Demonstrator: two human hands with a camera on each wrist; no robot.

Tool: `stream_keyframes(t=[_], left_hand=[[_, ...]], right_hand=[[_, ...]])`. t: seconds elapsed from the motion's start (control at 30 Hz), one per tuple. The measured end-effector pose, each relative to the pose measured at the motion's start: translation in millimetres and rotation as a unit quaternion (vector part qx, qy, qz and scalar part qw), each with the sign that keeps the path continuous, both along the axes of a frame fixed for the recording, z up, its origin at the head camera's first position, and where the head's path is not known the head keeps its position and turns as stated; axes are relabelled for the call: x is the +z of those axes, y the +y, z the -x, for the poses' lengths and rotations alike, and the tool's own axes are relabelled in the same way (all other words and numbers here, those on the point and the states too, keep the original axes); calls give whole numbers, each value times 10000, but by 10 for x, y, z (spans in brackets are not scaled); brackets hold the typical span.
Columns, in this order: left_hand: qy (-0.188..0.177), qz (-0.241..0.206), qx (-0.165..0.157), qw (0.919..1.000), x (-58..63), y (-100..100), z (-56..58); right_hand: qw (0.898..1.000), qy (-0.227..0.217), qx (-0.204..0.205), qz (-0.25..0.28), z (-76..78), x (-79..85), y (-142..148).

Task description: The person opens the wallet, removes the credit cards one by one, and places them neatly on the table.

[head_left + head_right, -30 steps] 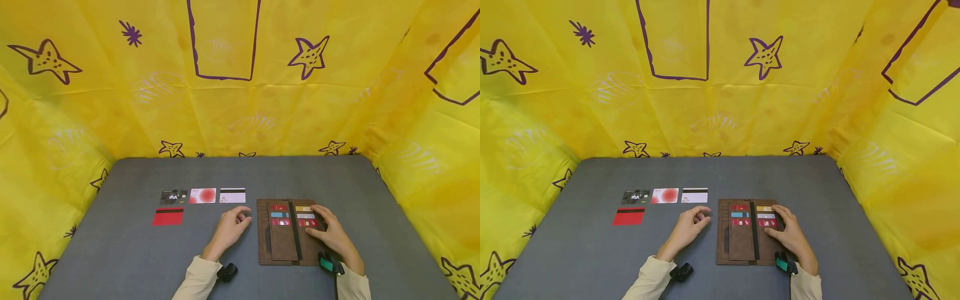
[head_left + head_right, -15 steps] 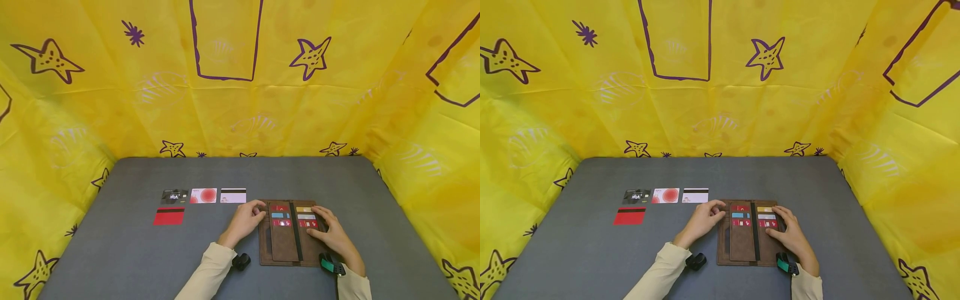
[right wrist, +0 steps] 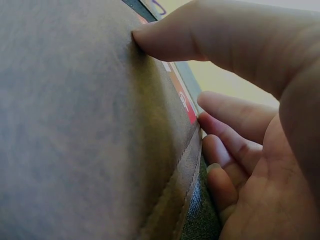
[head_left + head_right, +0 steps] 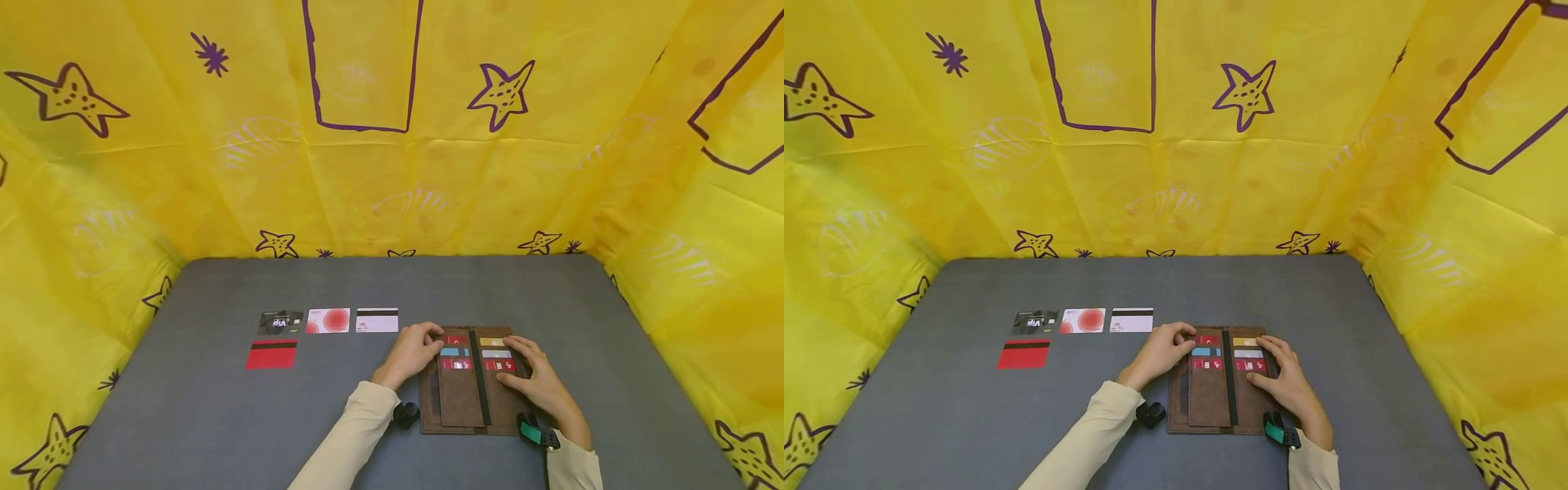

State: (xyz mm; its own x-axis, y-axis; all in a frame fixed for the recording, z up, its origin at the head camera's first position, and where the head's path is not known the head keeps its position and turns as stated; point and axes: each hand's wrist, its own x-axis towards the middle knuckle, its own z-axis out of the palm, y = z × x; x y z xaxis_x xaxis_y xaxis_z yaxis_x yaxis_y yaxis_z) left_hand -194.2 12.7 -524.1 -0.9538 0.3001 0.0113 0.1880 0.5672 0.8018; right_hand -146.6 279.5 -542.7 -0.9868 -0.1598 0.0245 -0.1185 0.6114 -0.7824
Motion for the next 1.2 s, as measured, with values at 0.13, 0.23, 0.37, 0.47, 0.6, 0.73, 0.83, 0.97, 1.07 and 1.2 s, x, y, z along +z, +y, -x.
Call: stream_keyframes(t=[0.13,0.23,0.37,0.47,0.6,0.73,0.83,0.97,1.07,1.2], left_hand=[[-31,49,-16,10000,-24,3,33],[-50,26,-37,10000,-21,-2,41],[-96,-22,-93,9999,-16,-14,34],[-113,-59,-124,9998,-16,-21,25],[-44,-63,-90,9999,-19,-21,26],[0,-13,21,10000,-32,-7,38],[-4,4,119,9999,-36,6,44],[-57,31,203,9998,-20,16,47],[-133,65,242,9996,2,20,51],[-230,152,286,9992,16,22,57]], right_hand=[[10000,-24,-12,-4,3,-4,-9],[10000,-60,-29,0,0,-2,-10],[9999,-122,-36,13,-12,7,-15],[9998,-169,-41,21,-19,13,-19],[9998,-172,-42,57,-16,12,-26],[9998,-198,-58,64,-10,5,-26],[9996,-252,-83,26,-9,2,-24],[9996,-271,-92,-28,-7,1,-24],[9997,-245,-80,-49,-6,-2,-22],[9997,-226,-83,-41,-8,-6,-19]])
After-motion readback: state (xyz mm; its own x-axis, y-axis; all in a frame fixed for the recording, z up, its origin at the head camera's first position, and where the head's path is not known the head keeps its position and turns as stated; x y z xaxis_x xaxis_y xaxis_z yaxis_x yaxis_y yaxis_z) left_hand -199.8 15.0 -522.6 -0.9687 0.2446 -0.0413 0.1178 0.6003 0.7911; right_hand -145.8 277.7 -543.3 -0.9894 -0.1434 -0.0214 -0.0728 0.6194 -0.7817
